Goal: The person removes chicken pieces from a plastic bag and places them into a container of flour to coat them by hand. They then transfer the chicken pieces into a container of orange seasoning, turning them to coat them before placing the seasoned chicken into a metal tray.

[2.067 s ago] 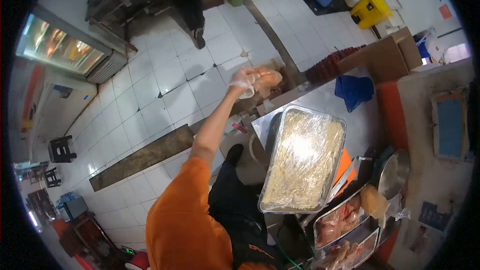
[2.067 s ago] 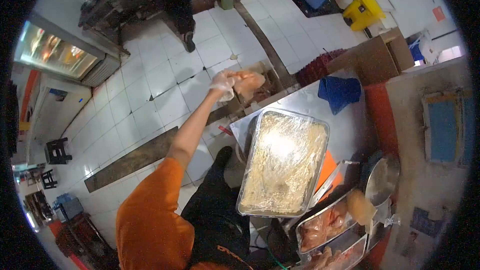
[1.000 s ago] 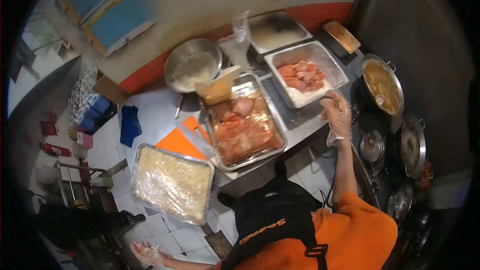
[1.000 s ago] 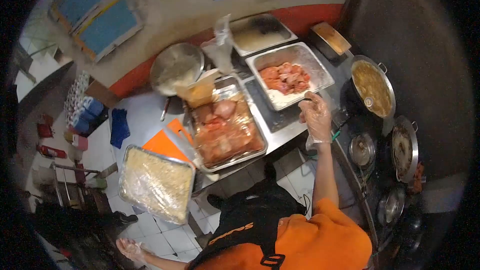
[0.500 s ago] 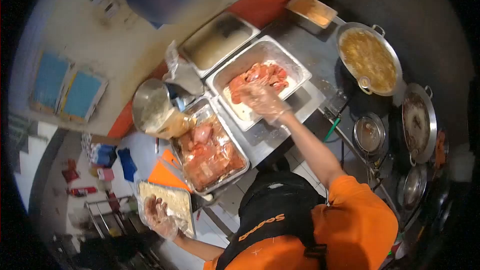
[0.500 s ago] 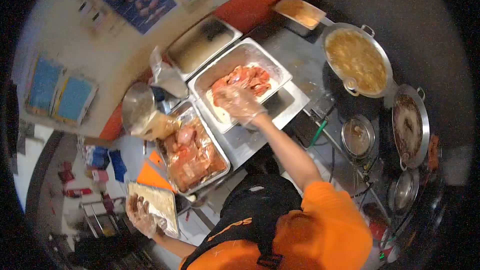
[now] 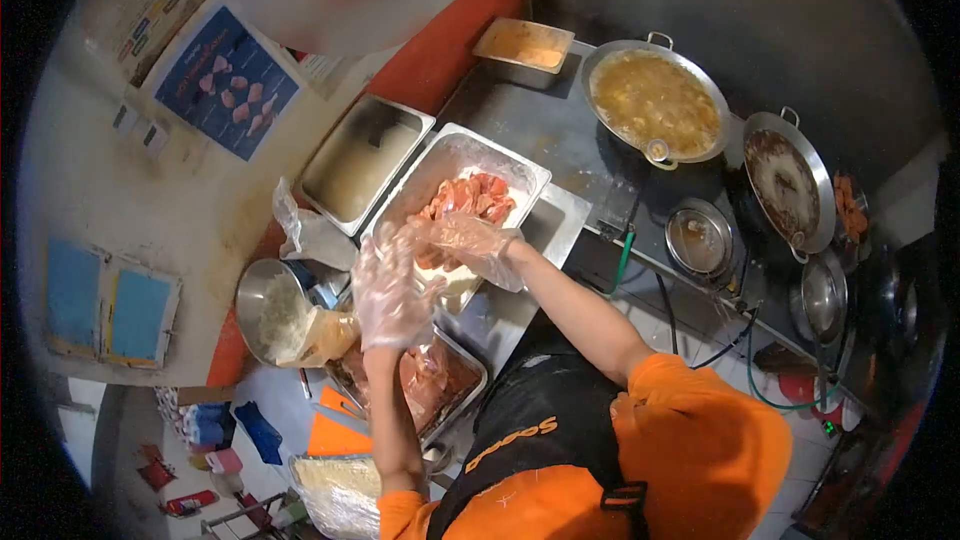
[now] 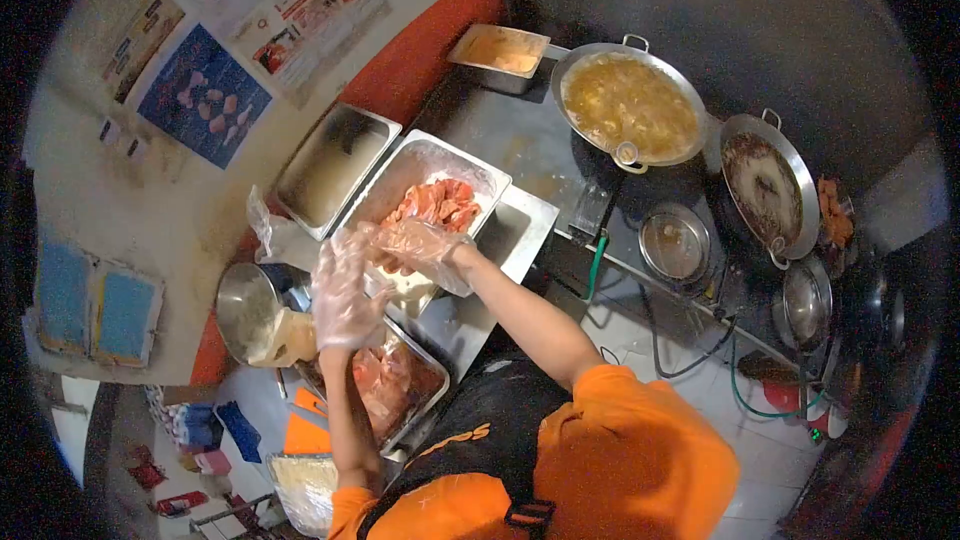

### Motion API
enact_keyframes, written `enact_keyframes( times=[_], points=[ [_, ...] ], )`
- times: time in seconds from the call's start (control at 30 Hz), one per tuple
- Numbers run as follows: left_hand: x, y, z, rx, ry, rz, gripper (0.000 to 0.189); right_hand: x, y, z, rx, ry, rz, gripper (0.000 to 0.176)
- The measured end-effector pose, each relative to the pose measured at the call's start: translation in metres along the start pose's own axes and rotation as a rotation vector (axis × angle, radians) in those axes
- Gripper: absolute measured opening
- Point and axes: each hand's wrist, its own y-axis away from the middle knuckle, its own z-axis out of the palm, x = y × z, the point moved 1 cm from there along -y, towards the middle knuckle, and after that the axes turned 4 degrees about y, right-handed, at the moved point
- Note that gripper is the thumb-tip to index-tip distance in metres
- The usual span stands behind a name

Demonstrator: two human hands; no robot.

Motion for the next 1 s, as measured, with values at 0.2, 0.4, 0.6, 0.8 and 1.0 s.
enact_keyframes(
  times=[0.2,0.4,0.6,0.8,1.0],
  points=[
    [0.018,-0.056,0.034,-0.184,-0.161,0.127,0.097,0.041,-0.048,-0.040,0.108,-0.426,0.114,0.028],
    [0.041,-0.075,0.054,-0.102,0.063,0.064,0.087,0.036,-0.081,-0.060,0.492,0.122,0.126,0.035],
    [0.044,-0.076,0.035,-0.353,0.260,-0.182,0.061,0.100,-0.142,-0.069,0.478,0.203,0.178,0.031],
    [0.026,-0.045,0.045,-0.225,0.120,0.222,0.059,0.042,-0.135,-0.061,0.424,-0.441,0.277,0.026],
    [0.024,-0.017,0.061,-0.301,0.143,0.069,0.056,0.070,-0.143,-0.101,0.275,-0.118,0.113,0.025]
  ],
)
